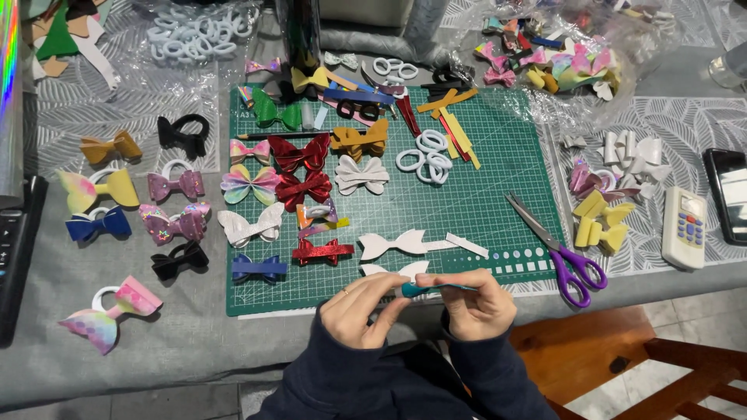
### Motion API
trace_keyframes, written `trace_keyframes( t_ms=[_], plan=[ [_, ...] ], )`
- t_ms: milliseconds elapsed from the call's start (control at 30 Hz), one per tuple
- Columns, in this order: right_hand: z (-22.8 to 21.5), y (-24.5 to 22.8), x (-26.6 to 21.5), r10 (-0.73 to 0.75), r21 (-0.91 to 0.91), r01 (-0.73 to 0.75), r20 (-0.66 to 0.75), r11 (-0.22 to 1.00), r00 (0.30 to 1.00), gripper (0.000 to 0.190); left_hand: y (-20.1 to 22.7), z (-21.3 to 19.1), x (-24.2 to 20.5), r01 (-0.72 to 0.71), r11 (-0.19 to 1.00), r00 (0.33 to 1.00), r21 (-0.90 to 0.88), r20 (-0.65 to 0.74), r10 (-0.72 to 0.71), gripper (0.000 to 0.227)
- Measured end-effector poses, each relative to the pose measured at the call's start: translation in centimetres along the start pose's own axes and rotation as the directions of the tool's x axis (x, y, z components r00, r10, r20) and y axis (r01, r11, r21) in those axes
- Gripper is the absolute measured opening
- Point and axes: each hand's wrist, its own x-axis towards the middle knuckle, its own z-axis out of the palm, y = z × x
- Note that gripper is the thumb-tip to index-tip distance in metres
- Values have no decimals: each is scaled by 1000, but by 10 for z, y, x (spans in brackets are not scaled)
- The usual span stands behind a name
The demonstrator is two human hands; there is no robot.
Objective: Assembling decorative hair bows by applying glue to pre-cut fabric pieces and attaching them to hair ties.
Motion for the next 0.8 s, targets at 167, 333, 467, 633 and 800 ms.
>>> trace_keyframes(
  t_ms=[167,333,467,633,800],
  plan=[
    [2,1,4,-38,27,37,40,999,998,9,-2,0,-1,14,1000,1000,18,10,-14,24],
    [0,8,7,-108,61,102,100,993,989,9,-5,5,-1,-20,1000,1000,23,-10,20,26],
    [-7,23,7,-106,67,109,-38,992,994,11,0,-9,6,-90,992,996,90,-16,92,46],
    [-11,9,26,-38,18,42,-164,999,986,13,-6,-39,-6,-209,944,972,254,-48,228,56],
    [-27,21,38,268,360,-193,-171,913,948,17,-10,-45,-25,-238,900,965,366,-19,262,42]
  ],
)
